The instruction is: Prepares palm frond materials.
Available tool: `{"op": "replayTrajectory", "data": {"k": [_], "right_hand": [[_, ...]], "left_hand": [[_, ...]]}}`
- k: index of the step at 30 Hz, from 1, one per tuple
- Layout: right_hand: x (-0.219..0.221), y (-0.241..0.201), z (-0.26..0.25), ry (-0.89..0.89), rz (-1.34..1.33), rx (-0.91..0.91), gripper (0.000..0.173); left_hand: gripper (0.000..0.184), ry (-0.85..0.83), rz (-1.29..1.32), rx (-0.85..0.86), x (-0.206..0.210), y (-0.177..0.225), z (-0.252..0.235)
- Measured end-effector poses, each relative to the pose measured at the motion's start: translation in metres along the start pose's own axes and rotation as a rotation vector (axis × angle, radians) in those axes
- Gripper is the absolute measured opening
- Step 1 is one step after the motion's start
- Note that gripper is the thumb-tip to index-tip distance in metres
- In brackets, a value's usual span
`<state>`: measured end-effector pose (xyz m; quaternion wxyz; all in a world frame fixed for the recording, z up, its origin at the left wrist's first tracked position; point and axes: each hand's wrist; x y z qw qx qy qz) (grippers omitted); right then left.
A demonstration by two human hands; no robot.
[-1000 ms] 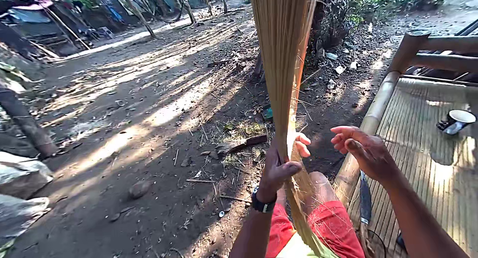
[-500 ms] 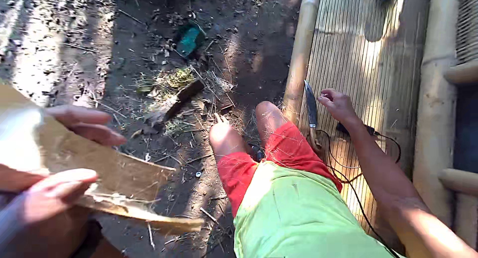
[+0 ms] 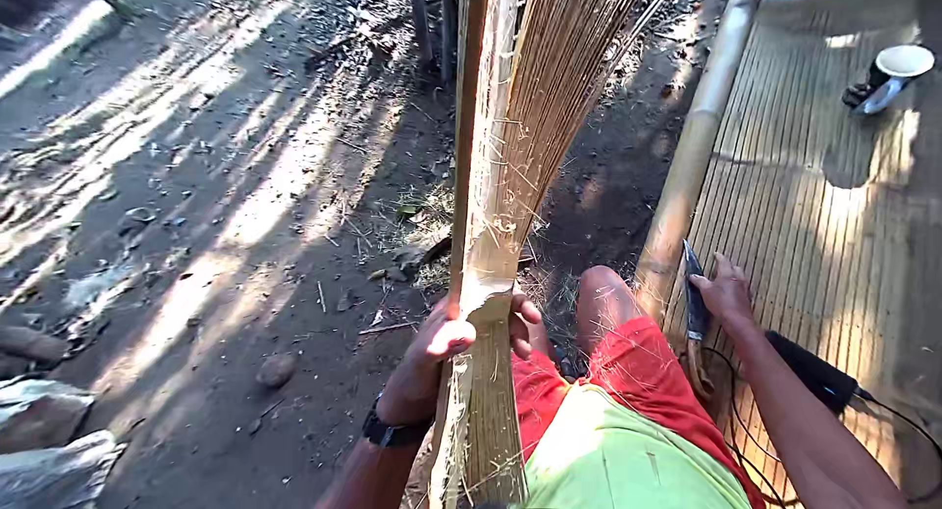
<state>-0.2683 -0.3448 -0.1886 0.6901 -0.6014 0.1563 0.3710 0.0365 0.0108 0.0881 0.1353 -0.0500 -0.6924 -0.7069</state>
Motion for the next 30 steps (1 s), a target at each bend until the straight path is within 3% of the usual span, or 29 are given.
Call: {"op": "replayTrajectory", "data": {"k": [4, 8, 11, 14, 17, 20, 23, 26, 30], "right_hand": [[0.005, 0.001, 0.004, 0.009, 0.016, 0.008, 0.067], [0.013, -0.007, 0.005, 0.012, 0.135, -0.023, 0.063], [0.013, -0.005, -0.004, -0.007, 0.12, -0.01, 0.057], [0.003, -0.017, 0.001, 0.008, 0.075, -0.092, 0.066], [-0.016, -0.073, 0.026, -0.045, -0.14, -0.277, 0.069], [-0.04, -0.153, 0.064, -0.135, -0.308, -0.507, 0.061], [-0.057, -0.204, 0.085, -0.07, -0.275, -0.708, 0.051], [-0.052, -0.184, 0.061, 0.04, -0.178, -0.657, 0.048], [-0.028, -0.066, 0.013, 0.042, 0.009, -0.224, 0.068]], "left_hand": [[0.046, 0.058, 0.059, 0.097, 0.008, 0.007, 0.008], [0.051, 0.057, 0.164, 0.155, -0.006, -0.004, 0.025], [0.033, 0.115, 0.204, 0.22, 0.001, 0.005, 0.036], [0.046, 0.074, 0.187, 0.208, -0.011, -0.003, 0.04], [0.056, 0.085, 0.079, 0.174, -0.016, -0.008, 0.037], [0.044, 0.114, -0.001, 0.14, -0.004, -0.001, 0.031], [0.039, 0.086, 0.018, 0.098, 0.007, 0.001, 0.029], [0.044, -0.028, 0.089, 0.079, 0.004, -0.005, 0.031], [0.053, -0.091, 0.11, 0.073, -0.002, -0.015, 0.038]]}}
Point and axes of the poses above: each hand's wrist, its own z-axis away from the middle knuckle, its own x-axis out of the palm, y = z × x, and after that the axes turned 12 degrees about -z, right-handed
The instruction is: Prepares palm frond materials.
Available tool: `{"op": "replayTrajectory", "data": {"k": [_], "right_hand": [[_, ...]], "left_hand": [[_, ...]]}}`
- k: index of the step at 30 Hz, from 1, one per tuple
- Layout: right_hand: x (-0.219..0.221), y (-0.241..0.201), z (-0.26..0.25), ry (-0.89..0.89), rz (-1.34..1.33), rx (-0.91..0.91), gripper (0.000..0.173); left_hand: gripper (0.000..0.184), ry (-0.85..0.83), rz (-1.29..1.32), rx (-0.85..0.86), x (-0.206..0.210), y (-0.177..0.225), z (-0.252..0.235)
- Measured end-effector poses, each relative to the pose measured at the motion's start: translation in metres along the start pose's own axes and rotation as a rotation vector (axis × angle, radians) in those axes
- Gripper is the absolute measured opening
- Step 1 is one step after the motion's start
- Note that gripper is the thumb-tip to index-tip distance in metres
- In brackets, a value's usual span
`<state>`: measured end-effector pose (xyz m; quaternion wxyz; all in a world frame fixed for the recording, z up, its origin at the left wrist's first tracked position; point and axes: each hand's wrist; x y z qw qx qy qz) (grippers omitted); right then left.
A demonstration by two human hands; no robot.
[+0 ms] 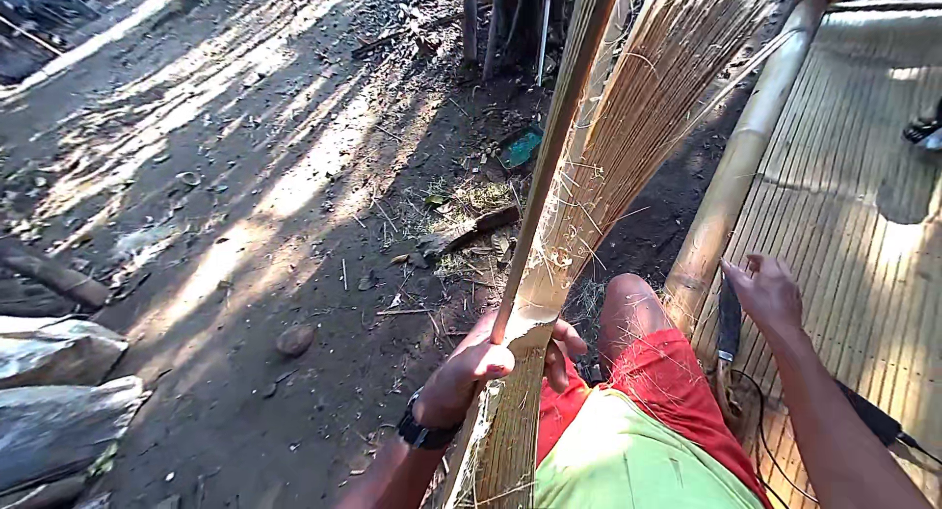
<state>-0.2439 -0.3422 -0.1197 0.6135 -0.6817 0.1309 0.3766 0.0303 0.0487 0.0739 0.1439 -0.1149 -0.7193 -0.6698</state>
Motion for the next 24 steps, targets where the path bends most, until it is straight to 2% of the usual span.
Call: {"op": "replayTrajectory", "data": {"k": [2, 5, 8, 11, 17, 24], "right_hand": [[0.009, 0.038, 0.01, -0.012, 0.049, 0.167, 0.072], [0.026, 0.062, 0.025, -0.028, 0.078, 0.257, 0.069], [0.033, 0.064, 0.022, -0.02, 0.066, 0.283, 0.061], [0.03, 0.064, 0.016, -0.024, 0.056, 0.301, 0.053], [0.031, 0.052, 0.011, -0.03, 0.087, 0.299, 0.066], [0.042, 0.049, -0.002, -0.045, 0.098, 0.369, 0.059]], "left_hand": [[0.059, -0.009, 0.011, -0.024, -0.003, -0.003, 0.001], [0.06, -0.001, 0.004, -0.05, -0.003, -0.002, -0.004], [0.055, 0.024, -0.042, -0.073, 0.0, 0.0, -0.012], [0.059, 0.016, -0.093, -0.091, -0.002, -0.003, -0.016], [0.06, 0.012, -0.143, -0.09, 0.004, -0.003, -0.017], [0.068, -0.01, -0.162, -0.112, 0.004, -0.004, -0.019]]}}
Point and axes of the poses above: each hand's wrist, its own z-axis away from the middle knuckle, its own x-axis out of the palm, y = z × x, and after that the axes turned 12 degrees about -z, right-handed
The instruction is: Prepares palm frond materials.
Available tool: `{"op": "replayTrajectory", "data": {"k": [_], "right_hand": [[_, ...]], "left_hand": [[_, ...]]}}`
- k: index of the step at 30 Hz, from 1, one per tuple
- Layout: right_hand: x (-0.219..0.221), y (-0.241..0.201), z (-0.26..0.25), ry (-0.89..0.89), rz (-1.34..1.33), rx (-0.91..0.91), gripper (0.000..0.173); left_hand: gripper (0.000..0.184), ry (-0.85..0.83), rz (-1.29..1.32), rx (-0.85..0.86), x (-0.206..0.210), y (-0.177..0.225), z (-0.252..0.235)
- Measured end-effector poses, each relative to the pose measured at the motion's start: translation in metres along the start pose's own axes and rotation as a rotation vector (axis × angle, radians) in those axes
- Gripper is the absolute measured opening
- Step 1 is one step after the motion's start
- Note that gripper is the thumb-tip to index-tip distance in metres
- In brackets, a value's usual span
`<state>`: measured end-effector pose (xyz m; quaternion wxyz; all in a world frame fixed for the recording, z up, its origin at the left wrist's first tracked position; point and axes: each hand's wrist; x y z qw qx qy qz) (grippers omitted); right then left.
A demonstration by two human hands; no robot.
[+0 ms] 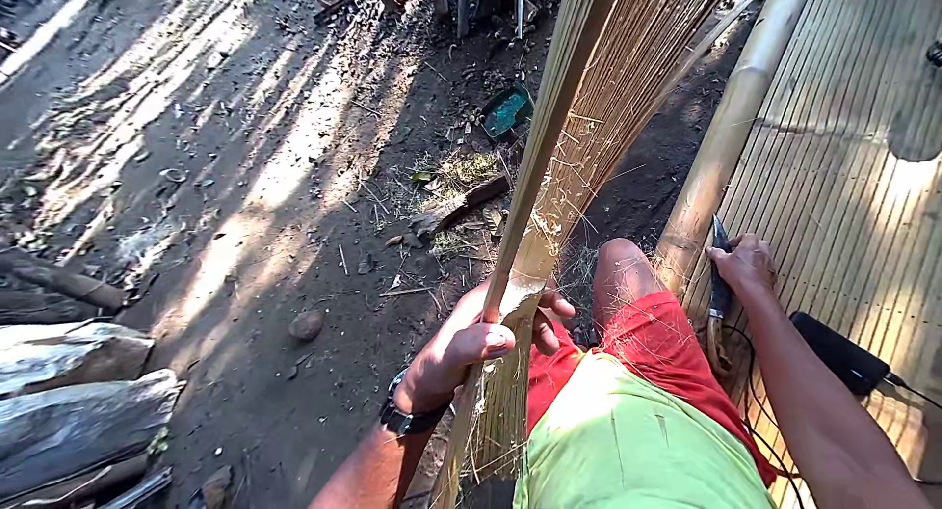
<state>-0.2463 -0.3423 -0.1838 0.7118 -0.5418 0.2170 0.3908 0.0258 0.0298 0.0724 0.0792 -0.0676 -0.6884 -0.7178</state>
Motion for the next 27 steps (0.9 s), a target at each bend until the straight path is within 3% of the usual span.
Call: {"op": "replayTrajectory", "data": {"k": [6, 10, 14, 18, 20, 24, 27], "right_hand": [[-0.005, -0.005, -0.001, -0.022, -0.045, 0.025, 0.06], [-0.013, 0.001, 0.005, -0.031, -0.226, 0.033, 0.061], [-0.009, 0.022, 0.002, -0.007, -0.371, -0.084, 0.065], [-0.002, 0.035, 0.004, 0.058, -0.335, -0.195, 0.049], [0.001, 0.039, 0.007, 0.06, -0.373, -0.182, 0.047], [-0.001, 0.032, 0.021, -0.1, -0.78, -0.024, 0.045], [-0.011, 0.019, 0.028, -0.201, -0.883, -0.002, 0.042]], "left_hand": [[0.06, 0.005, -0.004, 0.022, 0.002, 0.003, 0.004], [0.065, 0.003, 0.028, -0.006, 0.001, 0.003, 0.007], [0.068, -0.01, 0.088, -0.026, 0.0, 0.001, 0.004], [0.041, -0.002, 0.132, 0.013, 0.012, 0.018, 0.0], [0.04, -0.015, 0.156, 0.033, 0.015, 0.021, -0.002], [0.045, -0.03, 0.206, 0.042, 0.02, 0.024, -0.007], [0.044, -0.026, 0.217, 0.055, 0.024, 0.026, -0.009]]}}
Point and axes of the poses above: each hand's wrist, its own z-axis away from the middle knuckle, its own x-axis out of the palm, y = z × x, and after that the axes turned 12 degrees about -z, right-handed
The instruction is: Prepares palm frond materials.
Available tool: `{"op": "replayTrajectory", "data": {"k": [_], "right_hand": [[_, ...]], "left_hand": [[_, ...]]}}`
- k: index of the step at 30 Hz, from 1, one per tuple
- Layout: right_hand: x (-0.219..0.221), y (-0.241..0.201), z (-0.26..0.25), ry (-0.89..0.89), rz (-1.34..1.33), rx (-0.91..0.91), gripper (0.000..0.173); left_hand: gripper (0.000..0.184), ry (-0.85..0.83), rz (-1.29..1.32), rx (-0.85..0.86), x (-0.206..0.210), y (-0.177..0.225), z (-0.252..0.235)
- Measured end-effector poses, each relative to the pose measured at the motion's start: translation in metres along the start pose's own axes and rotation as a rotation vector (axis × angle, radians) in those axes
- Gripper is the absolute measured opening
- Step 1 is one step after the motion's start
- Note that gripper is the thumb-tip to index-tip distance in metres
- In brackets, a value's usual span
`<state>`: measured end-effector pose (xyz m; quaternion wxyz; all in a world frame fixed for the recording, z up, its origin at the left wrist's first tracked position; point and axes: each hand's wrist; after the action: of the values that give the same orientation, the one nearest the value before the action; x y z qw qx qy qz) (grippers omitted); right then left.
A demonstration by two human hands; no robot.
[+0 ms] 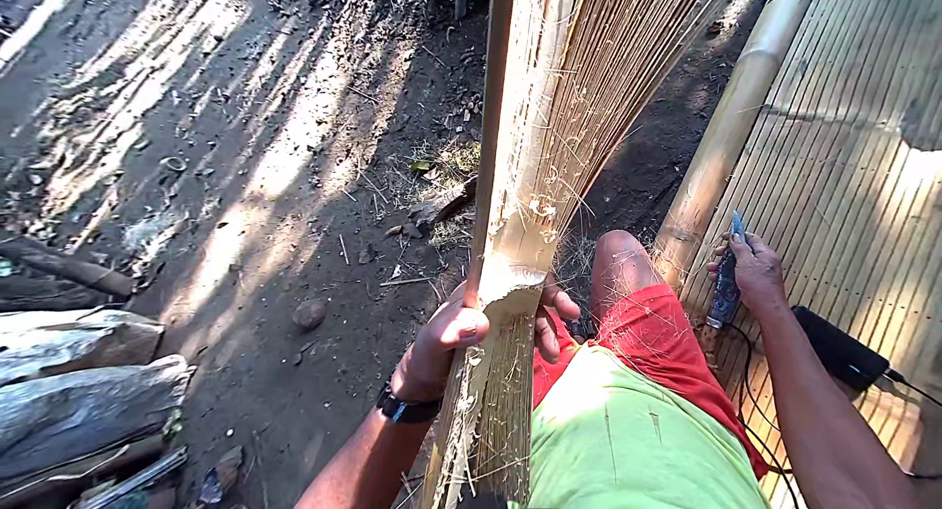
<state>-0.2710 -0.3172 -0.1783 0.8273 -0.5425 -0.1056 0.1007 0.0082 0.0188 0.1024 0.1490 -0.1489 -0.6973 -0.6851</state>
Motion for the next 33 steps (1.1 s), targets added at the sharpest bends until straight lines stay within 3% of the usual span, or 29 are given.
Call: {"op": "replayTrajectory", "data": {"k": [5, 8, 11, 14, 20, 27, 33], "right_hand": [[0.032, -0.079, 0.06, -0.217, 0.045, -0.145, 0.039], [0.056, -0.13, 0.112, -0.431, 0.037, -0.372, 0.04], [0.076, -0.152, 0.144, -0.608, 0.025, -0.529, 0.04], [0.093, -0.156, 0.163, -0.635, 0.081, -0.622, 0.044], [0.111, -0.159, 0.175, -0.708, 0.143, -0.662, 0.067], [0.114, -0.141, 0.173, -0.684, 0.042, -0.749, 0.063], [0.118, -0.114, 0.157, -0.599, 0.01, -0.966, 0.052]], "left_hand": [[0.035, 0.049, -0.034, -0.008, -0.003, -0.008, 0.001], [0.069, -0.013, -0.022, -0.108, -0.011, -0.022, -0.005], [0.076, -0.059, -0.018, -0.153, -0.008, -0.028, -0.011], [0.072, -0.087, 0.006, -0.159, -0.008, -0.032, -0.009], [0.073, -0.126, 0.056, -0.15, -0.001, -0.035, -0.005], [0.076, -0.147, 0.047, -0.126, 0.001, -0.036, -0.001], [0.077, -0.105, 0.018, -0.121, 0.001, -0.037, 0.001]]}}
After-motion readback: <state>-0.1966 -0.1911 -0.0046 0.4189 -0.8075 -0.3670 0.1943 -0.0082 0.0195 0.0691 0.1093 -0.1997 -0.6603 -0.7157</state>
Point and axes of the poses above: each hand's wrist, its own z-axis away from the middle knuckle, its own x-axis out of the palm, y = z × x, and after that the axes turned 12 degrees about -z, right-handed
